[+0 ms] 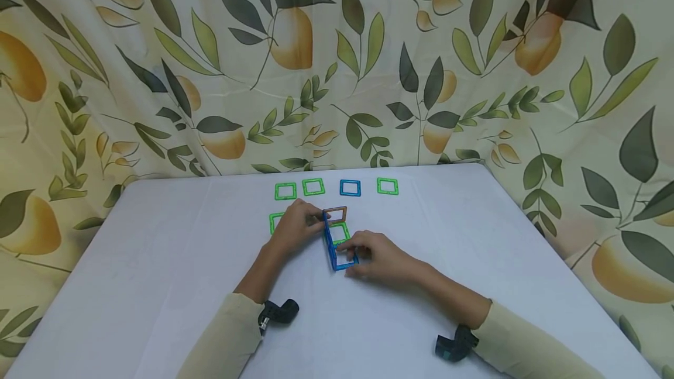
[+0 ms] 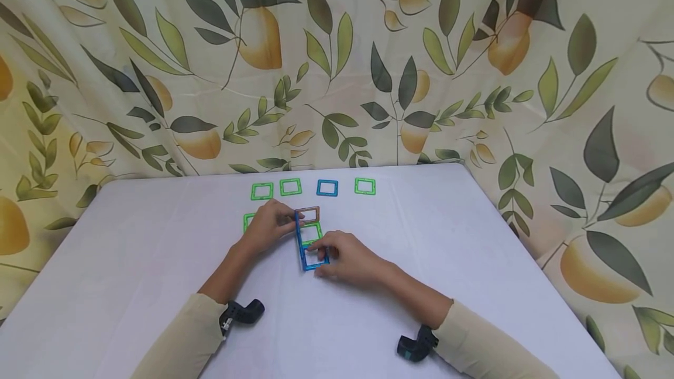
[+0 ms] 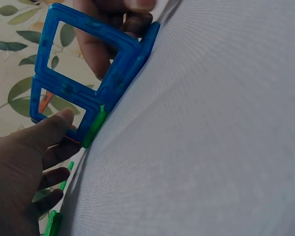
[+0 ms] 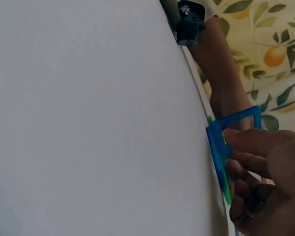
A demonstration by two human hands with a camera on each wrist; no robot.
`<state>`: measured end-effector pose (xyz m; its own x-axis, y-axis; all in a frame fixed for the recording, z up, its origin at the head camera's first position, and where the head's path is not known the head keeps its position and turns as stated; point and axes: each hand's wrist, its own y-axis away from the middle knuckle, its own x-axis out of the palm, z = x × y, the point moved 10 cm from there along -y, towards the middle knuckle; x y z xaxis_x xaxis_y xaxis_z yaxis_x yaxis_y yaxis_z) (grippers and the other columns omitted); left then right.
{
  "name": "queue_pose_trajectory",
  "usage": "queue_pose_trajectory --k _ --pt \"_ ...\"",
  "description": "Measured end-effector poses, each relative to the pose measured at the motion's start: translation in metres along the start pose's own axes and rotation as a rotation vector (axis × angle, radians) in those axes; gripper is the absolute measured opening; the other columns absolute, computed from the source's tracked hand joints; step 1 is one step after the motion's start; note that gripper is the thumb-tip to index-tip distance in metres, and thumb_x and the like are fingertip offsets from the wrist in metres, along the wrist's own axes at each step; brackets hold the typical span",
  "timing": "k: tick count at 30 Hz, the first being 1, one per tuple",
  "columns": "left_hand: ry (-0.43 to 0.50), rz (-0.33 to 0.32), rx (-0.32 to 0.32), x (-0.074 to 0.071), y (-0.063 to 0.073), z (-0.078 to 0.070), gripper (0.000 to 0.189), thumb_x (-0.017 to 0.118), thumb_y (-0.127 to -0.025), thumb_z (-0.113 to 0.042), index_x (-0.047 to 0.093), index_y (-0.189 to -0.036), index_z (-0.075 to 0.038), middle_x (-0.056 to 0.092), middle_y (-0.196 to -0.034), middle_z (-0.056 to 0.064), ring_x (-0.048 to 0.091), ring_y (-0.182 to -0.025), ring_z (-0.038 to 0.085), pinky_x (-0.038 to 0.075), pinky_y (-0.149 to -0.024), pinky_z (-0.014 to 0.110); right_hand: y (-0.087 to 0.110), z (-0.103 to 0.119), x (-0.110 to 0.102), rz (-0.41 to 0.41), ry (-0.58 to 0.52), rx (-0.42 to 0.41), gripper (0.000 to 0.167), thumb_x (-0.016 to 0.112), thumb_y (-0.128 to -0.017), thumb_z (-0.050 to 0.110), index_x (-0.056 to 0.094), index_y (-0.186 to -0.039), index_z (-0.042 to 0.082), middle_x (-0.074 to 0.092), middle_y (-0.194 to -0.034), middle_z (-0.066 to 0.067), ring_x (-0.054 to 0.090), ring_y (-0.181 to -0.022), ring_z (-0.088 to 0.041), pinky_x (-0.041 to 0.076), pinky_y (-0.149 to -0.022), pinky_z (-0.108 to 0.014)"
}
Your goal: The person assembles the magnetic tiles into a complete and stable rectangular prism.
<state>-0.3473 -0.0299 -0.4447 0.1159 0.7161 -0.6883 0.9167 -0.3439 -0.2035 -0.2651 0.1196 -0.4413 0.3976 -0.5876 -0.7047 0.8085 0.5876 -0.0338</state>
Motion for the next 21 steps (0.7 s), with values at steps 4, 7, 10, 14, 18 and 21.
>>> queue_pose_trajectory --k 4,7,10,14,18,21 --pt "-0.007 0.007 -0.011 0.001 -0.001 0.001 0.016 0.082 -0.093 -0.014 0.083 -0.109 -0.011 0.071 -0.097 -0.004 0.054 -0.097 0.018 0.048 -0.084 0.037 -0.002 -0.013 -0.022 -0.078 -0.074 0.039 0.029 0.081 -0.094 0.013 0.076 -0.122 0.012 0.065 -0.096 0.003 0.056 -0.088 -0.02 0.046 -0.073 -0.028" --pt "-0.01 0.012 -0.026 0.001 -0.001 0.003 0.018 0.082 -0.093 -0.015 0.083 -0.11 -0.011 0.07 -0.098 -0.004 0.054 -0.097 0.018 0.049 -0.084 0.037 -0.004 -0.025 -0.039 -0.135 -0.086 0.081 0.025 0.077 -0.096 0.011 0.076 -0.121 0.01 0.064 -0.096 0.002 0.056 -0.086 -0.021 0.046 -0.072 -0.027" --pt "-0.013 0.017 -0.025 0.001 -0.001 0.003 0.019 0.082 -0.093 -0.016 0.083 -0.111 -0.012 0.07 -0.099 -0.005 0.054 -0.098 0.017 0.049 -0.084 0.037 -0.005 -0.036 -0.055 -0.184 -0.082 0.12 0.024 0.076 -0.097 0.01 0.075 -0.121 0.007 0.065 -0.095 0.0 0.055 -0.085 -0.022 0.045 -0.07 -0.027" --pt "-0.021 0.015 0.0 0.001 -0.002 0.004 0.019 0.082 -0.092 -0.017 0.083 -0.111 -0.014 0.071 -0.097 -0.007 0.053 -0.097 0.017 0.049 -0.084 0.036 -0.007 -0.052 -0.073 -0.241 -0.079 0.171 0.025 0.075 -0.097 0.01 0.074 -0.121 0.003 0.064 -0.095 -0.003 0.055 -0.085 -0.023 0.044 -0.068 -0.027" --pt "-0.029 0.012 0.018 0.002 -0.002 0.004 0.019 0.081 -0.091 -0.018 0.083 -0.11 -0.015 0.071 -0.096 -0.01 0.054 -0.097 0.016 0.049 -0.085 0.036 -0.01 -0.072 -0.09 -0.293 -0.065 0.24 0.026 0.075 -0.098 0.011 0.073 -0.123 0.002 0.064 -0.097 -0.006 0.056 -0.087 -0.025 0.046 -0.069 -0.027" --pt "-0.03 0.013 0.01 0.003 -0.002 0.003 0.019 0.081 -0.092 -0.017 0.083 -0.11 -0.015 0.071 -0.096 -0.01 0.054 -0.098 0.017 0.049 -0.086 0.036 -0.013 -0.087 -0.1 -0.325 -0.068 0.288 0.028 0.075 -0.098 0.012 0.072 -0.125 0.002 0.063 -0.1 -0.008 0.055 -0.089 -0.025 0.047 -0.071 -0.026"
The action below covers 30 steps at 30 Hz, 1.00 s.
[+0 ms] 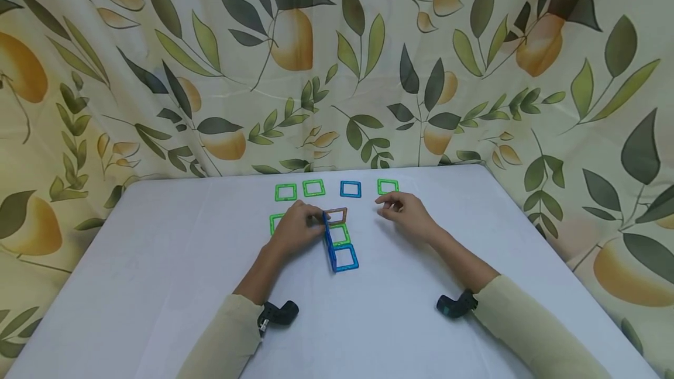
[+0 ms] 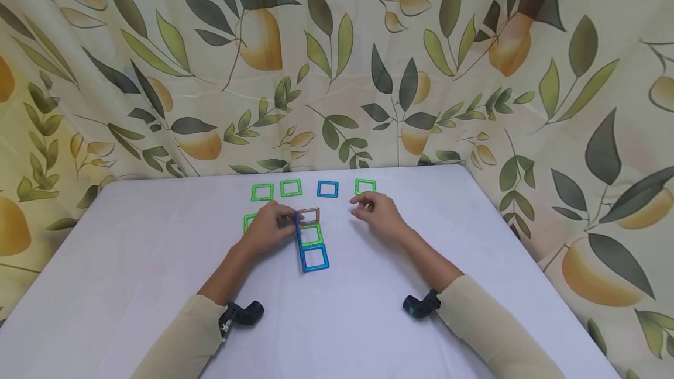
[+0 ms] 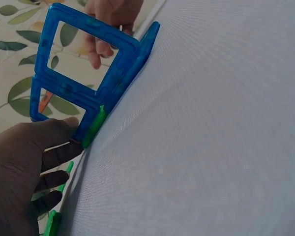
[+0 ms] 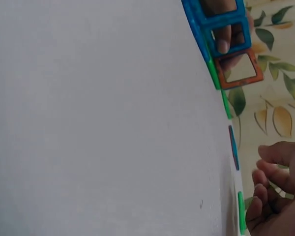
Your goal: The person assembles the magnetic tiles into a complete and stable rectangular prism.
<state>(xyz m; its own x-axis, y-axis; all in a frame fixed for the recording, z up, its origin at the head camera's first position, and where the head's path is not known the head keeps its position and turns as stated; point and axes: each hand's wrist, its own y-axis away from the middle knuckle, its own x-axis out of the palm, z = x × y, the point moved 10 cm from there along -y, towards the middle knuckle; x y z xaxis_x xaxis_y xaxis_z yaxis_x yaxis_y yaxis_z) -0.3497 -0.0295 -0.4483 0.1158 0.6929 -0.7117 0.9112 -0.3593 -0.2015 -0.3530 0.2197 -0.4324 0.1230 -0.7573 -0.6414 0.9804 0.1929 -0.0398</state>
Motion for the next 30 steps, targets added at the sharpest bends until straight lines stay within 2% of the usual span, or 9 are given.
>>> queue_pose_trajectory --k 7,11,17,23,30 --pt "-0.009 0.002 -0.037 -0.002 0.001 0.0 0.019 0.082 -0.093 -0.017 0.082 -0.112 -0.015 0.069 -0.1 -0.007 0.055 -0.099 0.017 0.049 -0.087 0.036 -0.024 -0.022 -0.02 -0.074 0.008 0.042 0.035 0.074 -0.099 0.012 0.067 -0.131 -0.001 0.062 -0.103 -0.012 0.055 -0.088 -0.024 0.045 -0.07 -0.026" --pt "-0.002 0.008 -0.053 -0.002 0.001 0.001 0.02 0.082 -0.093 -0.017 0.082 -0.113 -0.015 0.067 -0.101 -0.006 0.054 -0.099 0.016 0.049 -0.087 0.035 -0.034 -0.034 -0.031 -0.1 0.033 0.072 0.045 0.073 -0.099 0.014 0.061 -0.138 -0.003 0.059 -0.108 -0.015 0.057 -0.093 -0.026 0.046 -0.072 -0.029" --pt "-0.003 0.013 -0.049 -0.002 0.0 0.001 0.02 0.082 -0.093 -0.017 0.082 -0.113 -0.016 0.066 -0.101 -0.007 0.054 -0.098 0.016 0.049 -0.086 0.034 -0.045 -0.051 -0.042 -0.1 0.111 0.124 0.056 0.071 -0.101 0.018 0.051 -0.15 -0.002 0.057 -0.115 -0.019 0.056 -0.103 -0.032 0.046 -0.081 -0.037" --pt "-0.003 0.017 -0.053 -0.001 0.0 0.003 0.021 0.082 -0.093 -0.017 0.082 -0.114 -0.015 0.066 -0.102 -0.006 0.053 -0.098 0.016 0.049 -0.086 0.034 -0.05 -0.062 -0.044 -0.083 0.171 0.146 0.06 0.067 -0.103 0.023 0.046 -0.154 -0.003 0.059 -0.117 -0.022 0.054 -0.105 -0.036 0.045 -0.092 -0.047" --pt "-0.005 0.031 -0.072 0.005 0.0 0.009 0.022 0.082 -0.094 -0.018 0.082 -0.115 -0.016 0.066 -0.102 -0.008 0.053 -0.099 0.015 0.048 -0.086 0.032 -0.053 -0.066 -0.044 -0.085 0.238 0.129 0.061 0.064 -0.103 0.027 0.047 -0.154 -0.004 0.057 -0.103 -0.018 0.051 -0.094 -0.032 0.041 -0.08 -0.041"
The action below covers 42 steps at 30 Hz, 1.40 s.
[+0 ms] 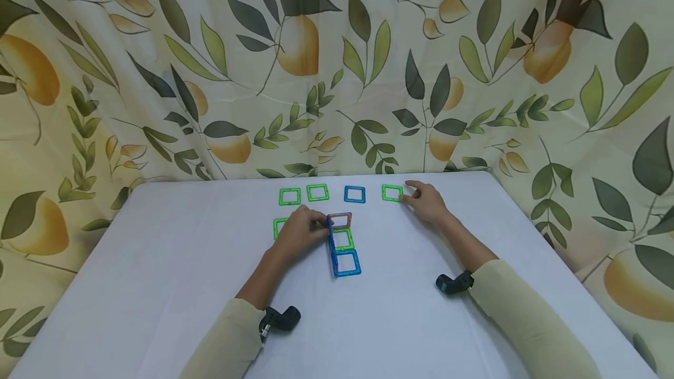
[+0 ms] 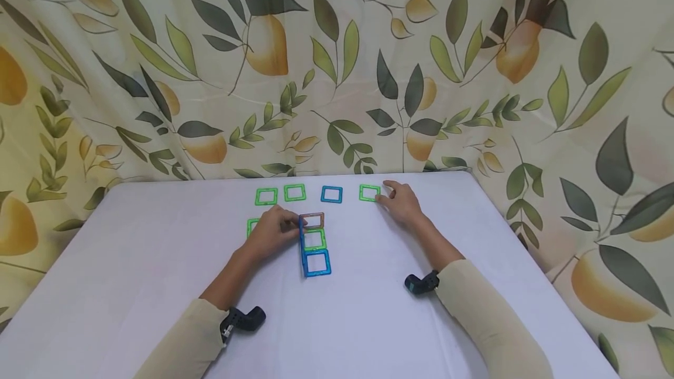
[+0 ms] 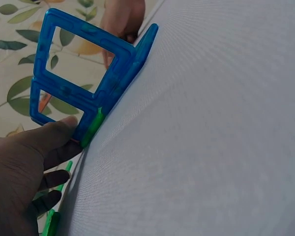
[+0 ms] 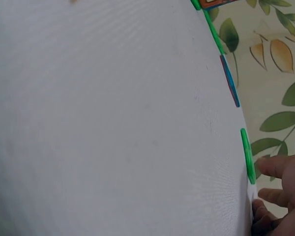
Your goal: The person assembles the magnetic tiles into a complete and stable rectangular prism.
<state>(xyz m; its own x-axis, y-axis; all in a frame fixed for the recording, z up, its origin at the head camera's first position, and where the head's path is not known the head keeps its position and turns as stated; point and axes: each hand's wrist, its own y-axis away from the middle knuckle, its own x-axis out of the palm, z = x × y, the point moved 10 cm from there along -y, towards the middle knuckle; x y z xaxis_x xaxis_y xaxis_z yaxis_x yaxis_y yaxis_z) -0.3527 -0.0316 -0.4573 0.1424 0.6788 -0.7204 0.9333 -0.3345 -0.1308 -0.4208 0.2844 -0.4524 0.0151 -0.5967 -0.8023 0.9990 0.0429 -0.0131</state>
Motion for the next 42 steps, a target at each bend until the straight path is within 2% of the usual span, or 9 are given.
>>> queue_pose_trajectory --k 7,13,17,23,29,32,36,42 --pt "-0.01 -0.005 0.006 -0.001 0.001 -0.001 0.023 0.082 -0.093 -0.017 0.082 -0.116 -0.015 0.066 -0.103 -0.008 0.053 -0.098 0.015 0.048 -0.086 0.033 -0.001 0.004 -0.001 -0.004 0.037 -0.035 0.054 0.063 -0.102 0.026 0.055 -0.147 -0.004 0.056 -0.089 -0.012 0.048 -0.08 -0.027 0.038 -0.068 -0.037" --pt "-0.008 -0.006 0.003 -0.001 0.001 -0.002 0.023 0.082 -0.093 -0.017 0.082 -0.116 -0.014 0.065 -0.103 -0.006 0.053 -0.098 0.015 0.049 -0.086 0.032 -0.001 0.001 0.001 0.005 0.034 -0.005 0.048 0.066 -0.104 0.024 0.059 -0.144 -0.001 0.057 -0.093 -0.013 0.05 -0.086 -0.028 0.039 -0.072 -0.038" --pt "-0.005 -0.01 0.001 -0.001 0.002 -0.002 0.023 0.082 -0.093 -0.017 0.082 -0.116 -0.014 0.065 -0.103 -0.006 0.054 -0.098 0.015 0.049 -0.086 0.032 -0.001 0.003 0.001 0.01 0.041 -0.026 0.053 0.067 -0.103 0.021 0.054 -0.149 -0.002 0.056 -0.091 -0.013 0.049 -0.083 -0.027 0.039 -0.071 -0.037" --pt "-0.018 -0.012 0.013 -0.002 0.002 -0.005 0.023 0.082 -0.093 -0.017 0.082 -0.116 -0.014 0.068 -0.102 -0.006 0.053 -0.098 0.016 0.049 -0.085 0.034 0.0 0.011 0.004 0.07 0.079 -0.072 0.055 0.062 -0.103 0.02 0.051 -0.152 -0.001 0.048 -0.081 -0.01 0.045 -0.077 -0.025 0.036 -0.065 -0.036" --pt "-0.023 -0.013 0.019 -0.002 0.002 -0.005 0.023 0.083 -0.093 -0.016 0.082 -0.115 -0.013 0.068 -0.101 -0.006 0.053 -0.098 0.016 0.049 -0.085 0.033 0.003 0.012 0.004 0.085 0.064 -0.053 0.051 0.063 -0.103 0.019 0.054 -0.149 -0.002 0.051 -0.093 -0.015 0.046 -0.086 -0.028 0.037 -0.068 -0.036" --pt "-0.023 -0.012 0.022 -0.001 0.002 -0.005 0.023 0.083 -0.092 -0.016 0.082 -0.115 -0.014 0.068 -0.101 -0.006 0.053 -0.097 0.016 0.049 -0.085 0.033 0.005 0.009 0.003 0.065 0.016 -0.034 0.052 0.066 -0.102 0.017 0.052 -0.149 -0.002 0.055 -0.107 -0.021 0.05 -0.096 -0.033 0.043 -0.079 -0.043" --pt "-0.019 -0.013 0.022 -0.002 0.001 -0.004 0.024 0.083 -0.092 -0.016 0.082 -0.116 -0.014 0.067 -0.102 -0.006 0.054 -0.097 0.016 0.049 -0.084 0.032 0.007 0.007 0.0 0.025 -0.056 -0.028 0.052 0.069 -0.1 0.014 0.052 -0.147 -0.002 0.056 -0.119 -0.025 0.052 -0.107 -0.039 0.043 -0.093 -0.052" --pt "-0.005 -0.009 0.022 -0.002 0.0 -0.003 0.024 0.083 -0.093 -0.017 0.082 -0.116 -0.014 0.068 -0.102 -0.006 0.053 -0.097 0.016 0.049 -0.084 0.033 0.011 0.009 -0.003 -0.024 -0.149 -0.034 0.052 0.074 -0.095 0.006 0.052 -0.141 -0.005 0.06 -0.116 -0.024 0.055 -0.109 -0.038 0.043 -0.09 -0.044"
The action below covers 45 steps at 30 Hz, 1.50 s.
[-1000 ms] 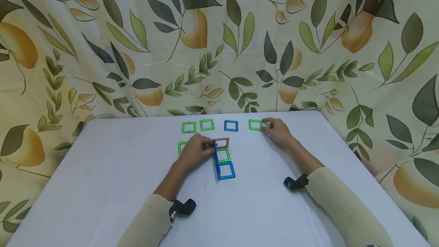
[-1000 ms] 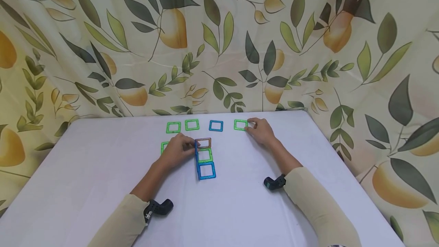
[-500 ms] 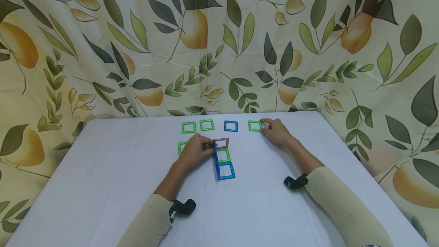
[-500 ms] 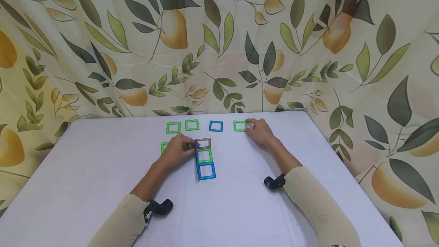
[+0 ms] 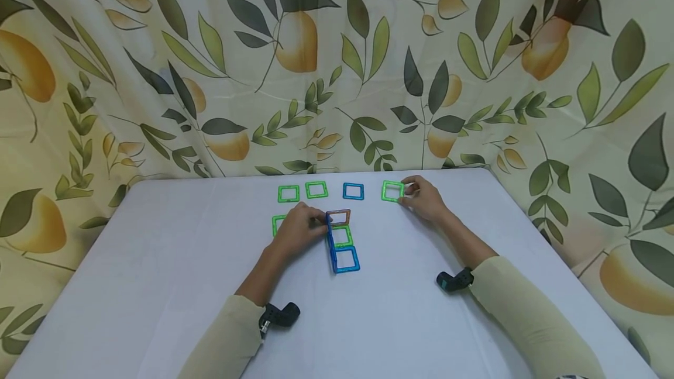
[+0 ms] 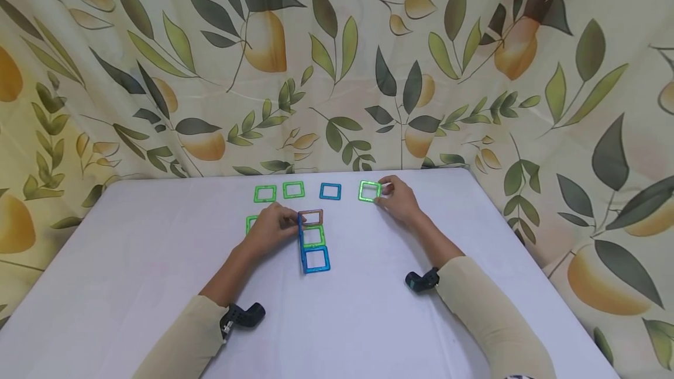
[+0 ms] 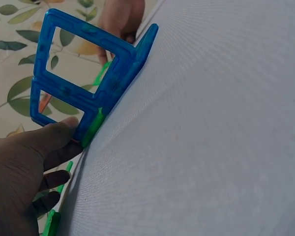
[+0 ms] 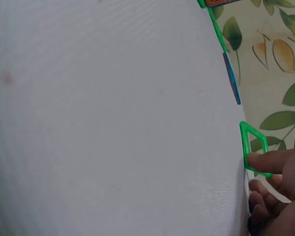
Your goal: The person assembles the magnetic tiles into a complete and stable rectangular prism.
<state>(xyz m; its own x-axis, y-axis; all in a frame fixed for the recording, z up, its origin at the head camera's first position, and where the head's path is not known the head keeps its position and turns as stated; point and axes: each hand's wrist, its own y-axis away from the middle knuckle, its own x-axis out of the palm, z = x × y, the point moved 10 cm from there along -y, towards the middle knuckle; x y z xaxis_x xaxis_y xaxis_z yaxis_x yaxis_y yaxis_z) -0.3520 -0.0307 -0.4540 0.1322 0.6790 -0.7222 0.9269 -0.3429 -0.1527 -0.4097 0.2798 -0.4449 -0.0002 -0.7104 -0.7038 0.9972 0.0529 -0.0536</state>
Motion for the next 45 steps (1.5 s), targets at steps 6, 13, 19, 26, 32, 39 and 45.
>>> queue_pose_trajectory --k 6,13,19,26,32,39,45 --pt "0.01 0.002 0.003 0.0 0.0 0.001 0.024 0.083 -0.093 -0.017 0.082 -0.116 -0.014 0.068 -0.102 -0.007 0.053 -0.097 0.016 0.049 -0.083 0.033 0.002 0.002 -0.002 -0.035 -0.062 -0.006 0.053 0.077 -0.092 0.0 0.05 -0.137 -0.007 0.066 -0.109 -0.022 0.057 -0.097 -0.028 0.045 -0.079 -0.031" --pt "0.019 0.0 -0.008 -0.002 0.001 0.0 0.023 0.083 -0.093 -0.017 0.082 -0.115 -0.014 0.068 -0.102 -0.006 0.053 -0.097 0.017 0.048 -0.083 0.033 0.004 0.001 -0.002 -0.037 -0.057 0.032 0.045 0.076 -0.094 0.002 0.06 -0.133 -0.012 0.07 -0.104 -0.017 0.06 -0.092 -0.023 0.046 -0.075 -0.023" --pt "0.015 0.006 -0.01 0.0 0.002 0.0 0.024 0.083 -0.092 -0.016 0.082 -0.116 -0.013 0.067 -0.102 -0.005 0.053 -0.097 0.016 0.048 -0.084 0.034 0.007 0.0 -0.001 -0.032 -0.074 0.038 0.029 0.069 -0.099 0.004 0.071 -0.125 -0.007 0.072 -0.108 -0.018 0.061 -0.098 -0.026 0.046 -0.08 -0.026" --pt "0.013 0.001 -0.014 0.002 0.0 0.003 0.024 0.083 -0.092 -0.016 0.082 -0.115 -0.014 0.066 -0.102 -0.006 0.053 -0.097 0.016 0.048 -0.084 0.033 0.012 0.001 0.0 -0.028 -0.109 0.043 0.027 0.063 -0.104 0.006 0.071 -0.127 -0.005 0.072 -0.115 -0.02 0.063 -0.091 -0.022 0.047 -0.069 -0.024" --pt "0.009 0.003 -0.004 0.001 -0.001 0.002 0.024 0.083 -0.092 -0.017 0.082 -0.115 -0.013 0.068 -0.101 -0.007 0.053 -0.097 0.016 0.048 -0.084 0.034 0.019 0.008 0.003 -0.01 -0.133 0.029 0.025 0.062 -0.104 0.005 0.071 -0.125 -0.005 0.071 -0.112 -0.019 0.063 -0.088 -0.022 0.047 -0.064 -0.024" --pt "0.014 0.0 -0.011 0.0 0.0 0.001 0.024 0.083 -0.092 -0.017 0.082 -0.116 -0.013 0.066 -0.101 -0.005 0.053 -0.096 0.017 0.048 -0.084 0.034 0.03 0.021 0.006 0.002 -0.14 -0.033 0.022 0.066 -0.102 0.005 0.073 -0.121 -0.005 0.072 -0.111 -0.017 0.061 -0.095 -0.024 0.048 -0.072 -0.026" --pt "0.027 -0.006 -0.017 -0.001 0.002 0.001 0.025 0.083 -0.092 -0.016 0.081 -0.117 -0.012 0.064 -0.101 -0.004 0.053 -0.095 0.017 0.048 -0.083 0.034 0.042 0.038 0.013 0.015 -0.134 -0.132 0.016 0.07 -0.099 0.004 0.075 -0.112 -0.004 0.075 -0.103 -0.014 0.065 -0.089 -0.023 0.05 -0.074 -0.027"
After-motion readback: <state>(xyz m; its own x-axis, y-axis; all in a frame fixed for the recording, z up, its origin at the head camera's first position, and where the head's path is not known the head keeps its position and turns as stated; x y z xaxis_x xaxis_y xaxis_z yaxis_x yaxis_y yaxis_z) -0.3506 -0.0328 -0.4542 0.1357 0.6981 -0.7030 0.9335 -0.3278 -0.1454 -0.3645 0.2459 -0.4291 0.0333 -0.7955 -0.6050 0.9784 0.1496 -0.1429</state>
